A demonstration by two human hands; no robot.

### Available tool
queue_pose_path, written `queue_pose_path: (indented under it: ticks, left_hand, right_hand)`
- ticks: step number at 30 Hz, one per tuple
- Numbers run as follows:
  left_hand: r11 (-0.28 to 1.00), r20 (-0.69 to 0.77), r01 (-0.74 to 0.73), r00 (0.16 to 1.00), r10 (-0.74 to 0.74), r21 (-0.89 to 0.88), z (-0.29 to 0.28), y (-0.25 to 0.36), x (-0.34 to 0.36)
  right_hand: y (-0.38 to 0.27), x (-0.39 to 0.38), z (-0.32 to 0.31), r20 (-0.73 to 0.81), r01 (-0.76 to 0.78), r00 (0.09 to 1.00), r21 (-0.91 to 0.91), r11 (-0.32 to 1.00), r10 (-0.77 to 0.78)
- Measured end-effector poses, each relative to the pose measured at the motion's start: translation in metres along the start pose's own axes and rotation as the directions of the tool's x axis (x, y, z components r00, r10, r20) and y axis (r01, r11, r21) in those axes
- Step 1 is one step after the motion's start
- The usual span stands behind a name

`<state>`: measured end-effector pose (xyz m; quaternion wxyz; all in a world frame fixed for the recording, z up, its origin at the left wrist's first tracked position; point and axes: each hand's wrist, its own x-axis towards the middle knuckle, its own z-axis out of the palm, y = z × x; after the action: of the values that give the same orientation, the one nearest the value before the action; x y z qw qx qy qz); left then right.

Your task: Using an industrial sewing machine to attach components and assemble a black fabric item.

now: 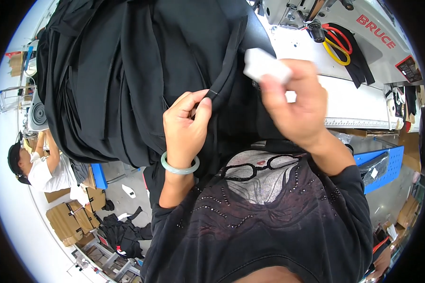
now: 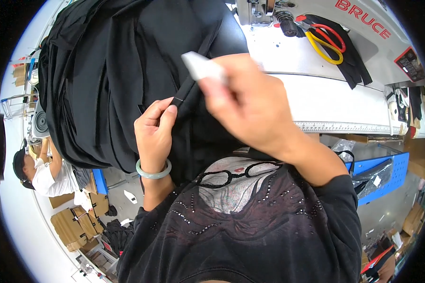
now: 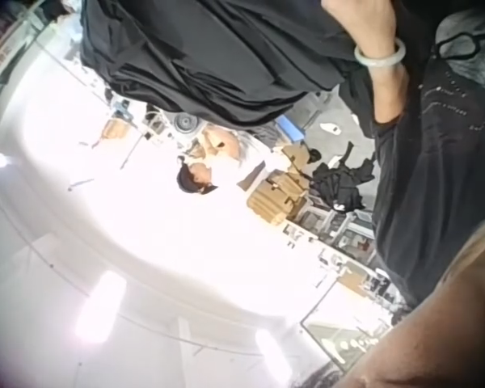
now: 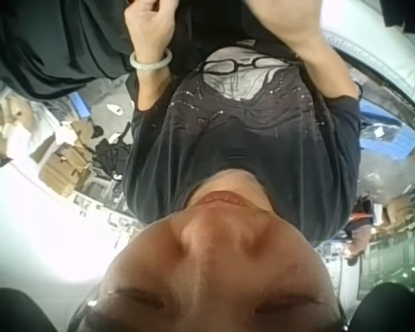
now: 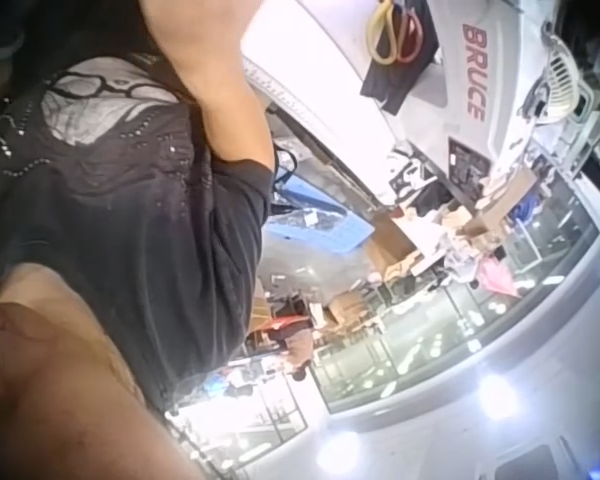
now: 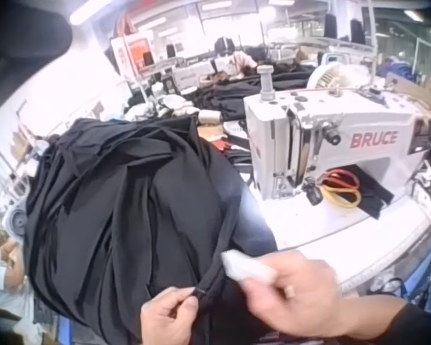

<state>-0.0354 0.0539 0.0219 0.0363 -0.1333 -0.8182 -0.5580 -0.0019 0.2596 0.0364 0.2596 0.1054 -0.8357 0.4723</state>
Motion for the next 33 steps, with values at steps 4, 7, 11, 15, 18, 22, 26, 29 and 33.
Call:
queue_pose_path:
  ticks: [4, 7, 11, 15, 18, 22, 26, 29, 33]
  left_hand:
    - [0.990, 0.028, 0.094, 0.995, -0.098, 0.101, -0.019, -0.010, -0.019]
    - [0.973, -0.012, 0.199, 0.980, -0.199, 0.116, -0.037, -0.018, -0.045]
    - [0.940, -0.077, 0.330, 0.943, -0.323, 0.088, -0.053, -0.027, -0.076]
    - [0.940, -0.205, 0.325, 0.932, -0.299, 0.107, -0.055, -0.029, -0.090]
    - [0.943, -0.321, 0.332, 0.890, -0.325, -0.036, -0.047, -0.020, -0.094]
    - [0.975, -0.301, 0.022, 0.952, 0.048, 0.223, -0.030, 0.007, -0.095]
    - [0.907, 0.006, -0.247, 0.965, 0.261, 0.341, -0.022, 0.036, -0.094]
    - [0.882, 0.047, -0.263, 0.963, 0.266, 0.391, -0.023, 0.046, -0.095]
    - [0.781, 0.116, -0.305, 0.950, 0.290, 0.545, -0.020, 0.044, -0.100]
  right_hand:
    - [0.059, -0.023, -0.060, -0.249, -0.057, 0.968, -0.271, 0.961, -0.013]
    - [0.104, -0.057, -0.123, -0.503, -0.536, 0.799, -0.344, 0.771, 0.331]
    - [0.151, -0.098, -0.193, -0.620, -0.766, 0.642, -0.510, 0.390, 0.451]
    - [0.156, -0.093, -0.208, -0.668, -0.719, 0.694, -0.630, 0.294, 0.269]
    - [0.114, -0.056, -0.171, -0.780, -0.697, 0.600, -0.403, 0.593, 0.176]
    - [0.019, -0.033, -0.065, -0.067, -0.171, 0.984, -0.062, 0.983, 0.167]
    - [-0.039, -0.040, 0.026, 0.384, 0.070, 0.909, 0.242, 0.968, -0.162]
    - [-0.048, -0.044, 0.038, 0.441, -0.162, 0.897, 0.375, 0.913, -0.022]
    - [-0.054, -0.048, 0.027, 0.613, -0.540, 0.760, 0.412, 0.734, 0.215]
